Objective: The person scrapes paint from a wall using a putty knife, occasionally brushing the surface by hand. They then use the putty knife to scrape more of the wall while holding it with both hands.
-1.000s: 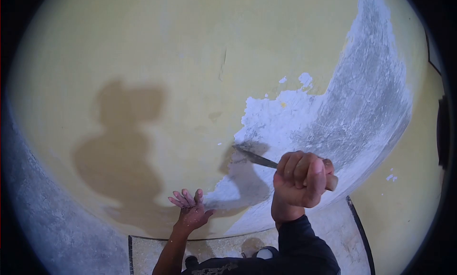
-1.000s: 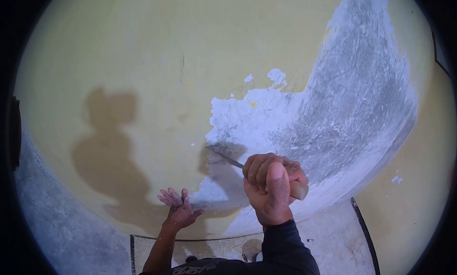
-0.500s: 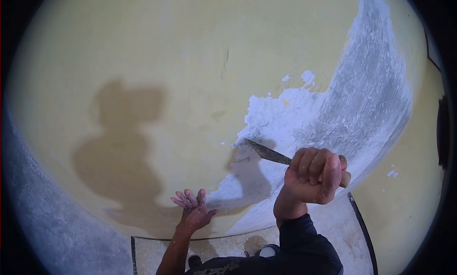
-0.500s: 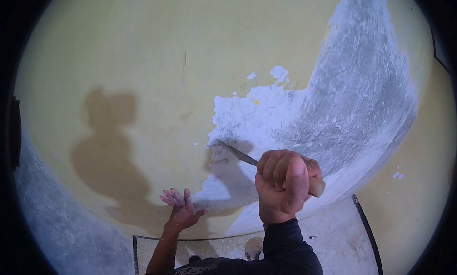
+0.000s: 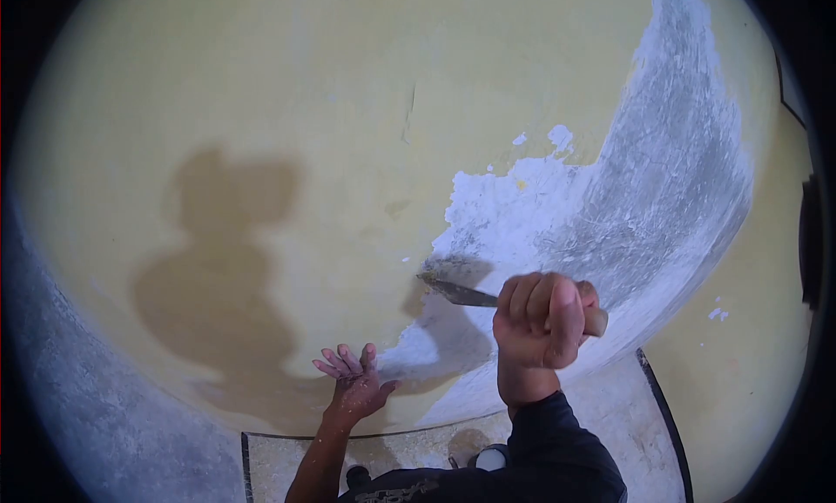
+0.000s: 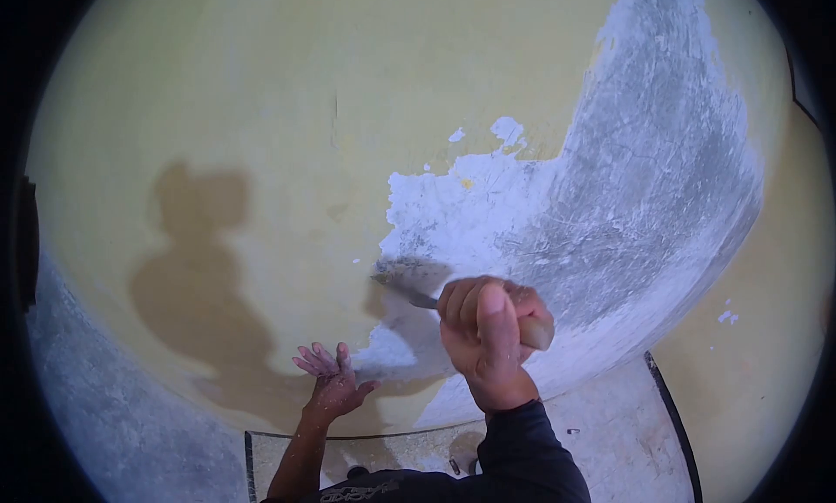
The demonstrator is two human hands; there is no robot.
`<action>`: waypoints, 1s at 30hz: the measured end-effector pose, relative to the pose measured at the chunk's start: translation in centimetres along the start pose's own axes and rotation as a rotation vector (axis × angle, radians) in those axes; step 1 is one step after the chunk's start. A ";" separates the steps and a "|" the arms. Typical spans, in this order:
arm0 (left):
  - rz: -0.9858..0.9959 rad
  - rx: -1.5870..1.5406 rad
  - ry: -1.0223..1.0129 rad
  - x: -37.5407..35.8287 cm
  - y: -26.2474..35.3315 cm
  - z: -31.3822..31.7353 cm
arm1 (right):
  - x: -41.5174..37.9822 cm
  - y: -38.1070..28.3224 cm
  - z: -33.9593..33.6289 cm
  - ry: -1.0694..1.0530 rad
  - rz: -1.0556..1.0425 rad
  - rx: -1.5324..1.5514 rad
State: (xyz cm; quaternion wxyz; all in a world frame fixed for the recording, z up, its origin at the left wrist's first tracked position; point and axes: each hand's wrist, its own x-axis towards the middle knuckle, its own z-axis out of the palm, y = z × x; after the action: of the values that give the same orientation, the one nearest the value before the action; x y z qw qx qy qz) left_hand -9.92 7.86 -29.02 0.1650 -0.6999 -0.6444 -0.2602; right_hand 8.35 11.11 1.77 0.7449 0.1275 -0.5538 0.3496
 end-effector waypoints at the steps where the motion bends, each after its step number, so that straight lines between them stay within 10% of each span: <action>1: -0.006 0.000 0.009 0.2 0.1 0.3 | 0.1 -0.9 -0.1 -0.069 0.089 -0.004; 6: -0.005 -0.026 0.015 -0.1 -0.1 0.3 | -0.8 0.4 -1.0 -0.059 0.136 -0.093; 8: 0.021 0.000 0.057 -0.1 -0.2 0.1 | -2.7 0.4 -2.9 0.007 0.139 -0.595; 10: 0.043 0.023 0.106 0.3 -0.4 0.2 | -0.3 -1.6 -0.9 -0.028 0.071 0.035; 30: 0.071 0.063 0.101 -0.2 -0.6 0.4 | -0.6 -3.0 -1.2 -0.070 0.207 -0.137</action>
State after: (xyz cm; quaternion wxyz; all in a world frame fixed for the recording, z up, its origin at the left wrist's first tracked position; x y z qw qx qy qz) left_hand -10.44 7.98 -29.49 0.2284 -0.7029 -0.6178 -0.2685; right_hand 11.12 9.42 1.40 0.6921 0.0307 -0.6121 0.3814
